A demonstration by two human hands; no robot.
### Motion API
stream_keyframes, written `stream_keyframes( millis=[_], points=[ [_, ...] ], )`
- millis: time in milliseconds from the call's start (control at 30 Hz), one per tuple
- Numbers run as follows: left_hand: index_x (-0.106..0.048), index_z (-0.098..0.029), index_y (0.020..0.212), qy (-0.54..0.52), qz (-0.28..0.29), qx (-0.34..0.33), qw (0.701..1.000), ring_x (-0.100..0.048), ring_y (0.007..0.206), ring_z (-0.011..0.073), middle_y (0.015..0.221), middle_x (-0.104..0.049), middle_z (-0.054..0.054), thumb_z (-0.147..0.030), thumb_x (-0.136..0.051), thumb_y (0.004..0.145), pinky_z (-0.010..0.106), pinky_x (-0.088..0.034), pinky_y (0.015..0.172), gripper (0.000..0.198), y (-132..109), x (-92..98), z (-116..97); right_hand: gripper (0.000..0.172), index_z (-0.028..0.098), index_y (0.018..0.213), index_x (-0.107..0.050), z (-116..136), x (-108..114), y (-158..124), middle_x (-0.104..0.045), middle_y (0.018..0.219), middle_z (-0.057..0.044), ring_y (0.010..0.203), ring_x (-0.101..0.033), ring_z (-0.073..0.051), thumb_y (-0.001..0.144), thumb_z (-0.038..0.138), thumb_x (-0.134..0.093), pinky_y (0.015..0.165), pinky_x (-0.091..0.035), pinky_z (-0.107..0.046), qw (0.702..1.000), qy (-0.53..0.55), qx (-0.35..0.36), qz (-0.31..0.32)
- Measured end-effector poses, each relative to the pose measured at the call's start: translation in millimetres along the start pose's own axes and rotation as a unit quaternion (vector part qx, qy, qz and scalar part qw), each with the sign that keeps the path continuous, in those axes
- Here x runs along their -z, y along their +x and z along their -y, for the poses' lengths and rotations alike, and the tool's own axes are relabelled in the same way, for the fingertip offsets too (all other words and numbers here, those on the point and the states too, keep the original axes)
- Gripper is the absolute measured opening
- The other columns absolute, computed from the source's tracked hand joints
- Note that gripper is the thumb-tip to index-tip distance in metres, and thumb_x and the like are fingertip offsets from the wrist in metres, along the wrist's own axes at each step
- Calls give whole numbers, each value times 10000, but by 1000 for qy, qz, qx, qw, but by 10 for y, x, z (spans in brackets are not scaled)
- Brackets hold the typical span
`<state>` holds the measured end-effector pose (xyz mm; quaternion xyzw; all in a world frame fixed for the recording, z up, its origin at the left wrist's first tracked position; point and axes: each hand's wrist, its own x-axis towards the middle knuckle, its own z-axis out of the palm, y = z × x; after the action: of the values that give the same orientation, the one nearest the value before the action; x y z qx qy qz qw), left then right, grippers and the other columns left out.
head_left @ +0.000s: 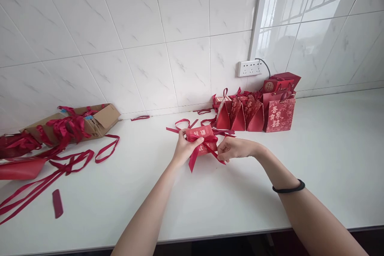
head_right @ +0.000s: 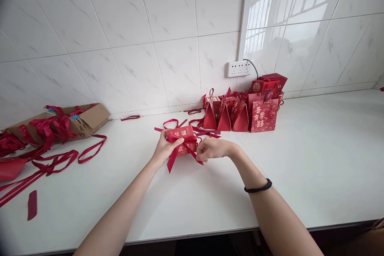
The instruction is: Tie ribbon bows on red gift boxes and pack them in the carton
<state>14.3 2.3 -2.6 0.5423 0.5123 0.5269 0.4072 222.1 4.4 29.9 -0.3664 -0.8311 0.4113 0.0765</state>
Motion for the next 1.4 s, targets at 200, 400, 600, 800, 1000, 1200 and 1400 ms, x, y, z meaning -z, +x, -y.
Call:
stream_keyframes(
  millis=[200,400,600,800,1000,1200,1400],
  points=[
    [-408,-201,1041,13,5,-9,1000,-591,1006,207,1101,-570,84,-376,-763,657,313,-485,828,552,-13,34,-29,459,164,666,-535,34,-25,40,-556,656,-10,671,-553,-146,750,615,-550,648,-404,-277,981,114,-22,-154],
    [-311,-246,1241,46,-2,-115,992,-444,1242,247,1338,-410,123,-369,-742,680,363,-423,962,719,-43,-3,12,492,185,620,-436,-15,-110,167,-510,634,6,605,-468,-123,732,655,-526,579,-343,-270,959,116,-4,-260],
    [-529,-219,962,93,0,-201,975,-312,1352,242,1366,-420,90,-346,-663,755,392,-279,1092,277,-29,65,18,425,184,634,-450,-28,-100,171,-500,619,23,598,-424,-108,751,584,-537,568,-298,-255,948,130,17,-289],
    [-565,-205,765,82,12,-195,977,-408,1285,224,1313,-488,77,-372,-550,840,360,-359,1036,183,-20,79,-9,440,181,641,-464,-18,-99,176,-499,613,29,598,-433,-109,731,601,-562,572,-302,-253,941,161,20,-297],
    [-543,-195,706,125,-59,-232,963,-436,1243,228,1275,-490,85,-376,-512,868,335,-423,958,245,-23,40,64,501,180,624,-447,-24,-113,203,-464,592,38,575,-412,-100,692,660,-574,560,-305,-250,930,194,27,-310],
    [-571,-194,727,184,-87,-251,947,-490,1157,222,1214,-499,83,-399,-459,891,324,-436,914,285,-16,20,95,504,185,627,-443,-57,-150,259,-468,583,32,556,-429,-103,690,666,-579,538,-316,-251,911,208,21,-356],
    [-527,-196,731,149,-79,-220,961,-508,1103,217,1114,-528,82,-361,-457,883,344,-441,908,235,-5,33,63,509,186,636,-439,-62,-165,274,-491,608,22,572,-465,-114,692,673,-574,553,-345,-260,912,205,23,-355]
  ],
)
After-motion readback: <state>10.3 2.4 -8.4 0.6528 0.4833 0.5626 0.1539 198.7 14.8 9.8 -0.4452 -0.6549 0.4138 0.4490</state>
